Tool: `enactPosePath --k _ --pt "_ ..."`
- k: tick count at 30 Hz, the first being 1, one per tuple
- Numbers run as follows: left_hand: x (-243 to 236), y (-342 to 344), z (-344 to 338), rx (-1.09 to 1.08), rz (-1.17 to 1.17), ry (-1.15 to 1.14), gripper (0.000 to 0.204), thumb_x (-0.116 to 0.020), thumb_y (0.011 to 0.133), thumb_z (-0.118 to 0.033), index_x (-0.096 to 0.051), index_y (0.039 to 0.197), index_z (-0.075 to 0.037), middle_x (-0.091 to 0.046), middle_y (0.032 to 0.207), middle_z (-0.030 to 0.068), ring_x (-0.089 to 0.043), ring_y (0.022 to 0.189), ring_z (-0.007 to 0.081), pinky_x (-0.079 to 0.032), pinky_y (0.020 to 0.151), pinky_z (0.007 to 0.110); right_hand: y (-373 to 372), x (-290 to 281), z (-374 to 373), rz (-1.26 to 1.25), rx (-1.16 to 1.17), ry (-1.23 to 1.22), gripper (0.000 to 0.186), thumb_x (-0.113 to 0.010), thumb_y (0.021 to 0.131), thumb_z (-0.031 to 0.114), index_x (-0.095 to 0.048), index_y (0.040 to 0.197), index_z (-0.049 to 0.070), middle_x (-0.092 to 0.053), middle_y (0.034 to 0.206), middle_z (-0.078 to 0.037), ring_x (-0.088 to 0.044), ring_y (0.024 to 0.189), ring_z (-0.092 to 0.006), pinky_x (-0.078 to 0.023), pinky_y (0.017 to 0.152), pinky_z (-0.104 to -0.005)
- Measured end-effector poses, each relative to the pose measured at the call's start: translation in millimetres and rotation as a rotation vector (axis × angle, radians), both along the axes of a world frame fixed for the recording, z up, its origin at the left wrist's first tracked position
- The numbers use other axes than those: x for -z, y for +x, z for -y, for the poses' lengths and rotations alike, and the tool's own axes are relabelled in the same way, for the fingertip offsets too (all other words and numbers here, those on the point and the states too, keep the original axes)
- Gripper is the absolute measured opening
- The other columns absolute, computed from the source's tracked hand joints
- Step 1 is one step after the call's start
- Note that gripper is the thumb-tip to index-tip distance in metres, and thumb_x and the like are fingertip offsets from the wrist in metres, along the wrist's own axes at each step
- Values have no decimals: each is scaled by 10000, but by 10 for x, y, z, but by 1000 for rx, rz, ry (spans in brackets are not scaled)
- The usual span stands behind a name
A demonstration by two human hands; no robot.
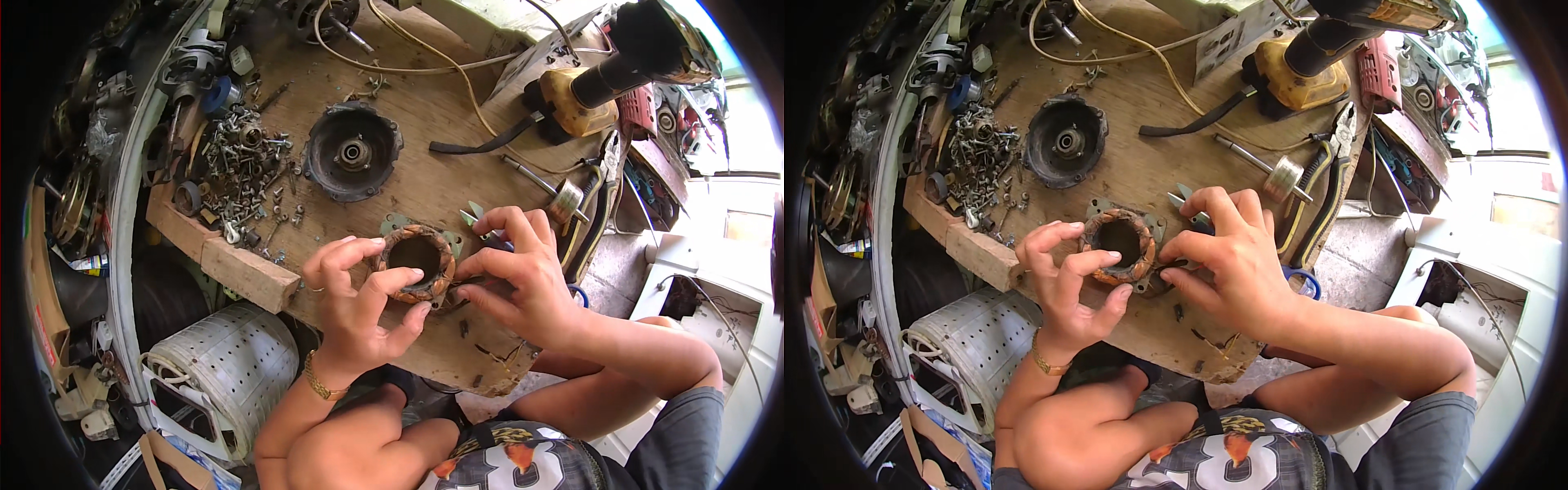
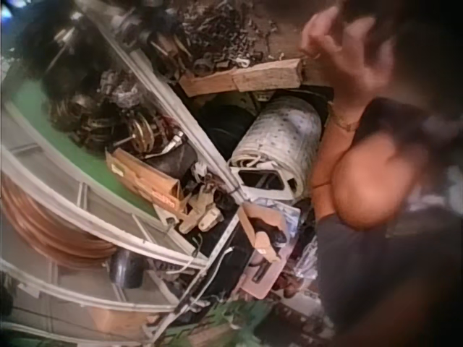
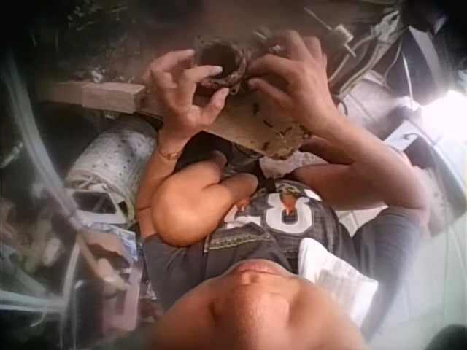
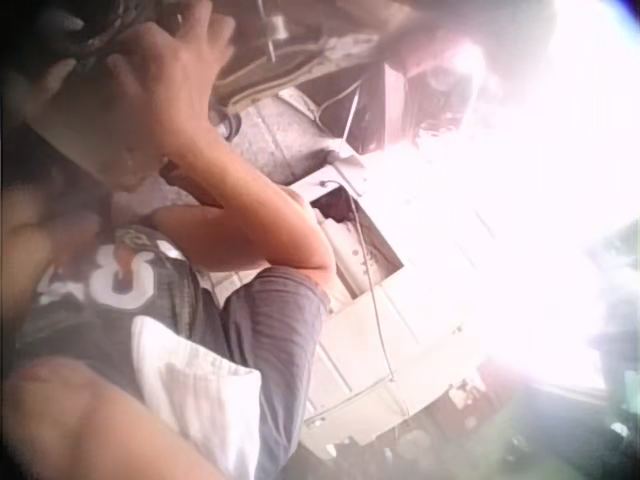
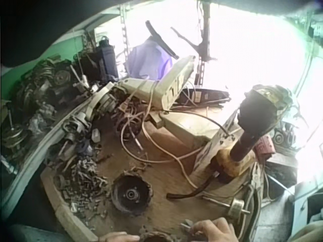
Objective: The person sets down a drill, handles disassembled motor stator components, and trims and separates the stator wires using scissors and by hand.
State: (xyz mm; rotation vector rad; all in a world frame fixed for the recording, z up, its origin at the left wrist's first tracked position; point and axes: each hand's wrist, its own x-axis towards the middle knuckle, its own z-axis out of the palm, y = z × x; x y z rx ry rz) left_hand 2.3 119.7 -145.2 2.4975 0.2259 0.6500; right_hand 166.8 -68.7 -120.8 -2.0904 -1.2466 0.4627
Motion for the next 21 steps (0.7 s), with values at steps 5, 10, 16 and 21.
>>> enactPosePath --k 5,10,16,21 --pt "-13 -3 11 -3 -27 18 303 -820 773 -360 -769 1045 -235 -564 1317 103 -470 1248 358 -405 1081 471 39 -83 3 -56 -8 -13 189 -852 773 173 -756 935 156 -573 1231 -86 -492 1073 -314 -416 963 -444" --pt "-1 -7 14 3 -31 24 283 -807 783 -371 -777 1039 -253 -562 1336 111 -455 1284 368 -391 1102 474 84 -134 3 -166 -5 -1 174 -834 791 122 -749 944 120 -569 1228 -96 -503 1092 -294 -410 997 -414" --pt "-46 24 39 8 -37 17 280 -777 791 -355 -785 1053 -255 -556 1344 127 -450 1287 386 -370 1122 487 138 -120 -9 -239 17 29 170 -833 827 143 -743 961 92 -616 1179 -83 -522 1098 -264 -389 1018 -389" --pt "-76 36 54 14 -49 -2 269 -766 774 -313 -790 1032 -240 -552 1353 133 -444 1295 393 -351 1134 498 159 -91 -30 -305 59 65 159 -810 874 172 -765 1017 119 -712 996 -31 -554 997 -276 -421 952 -414"
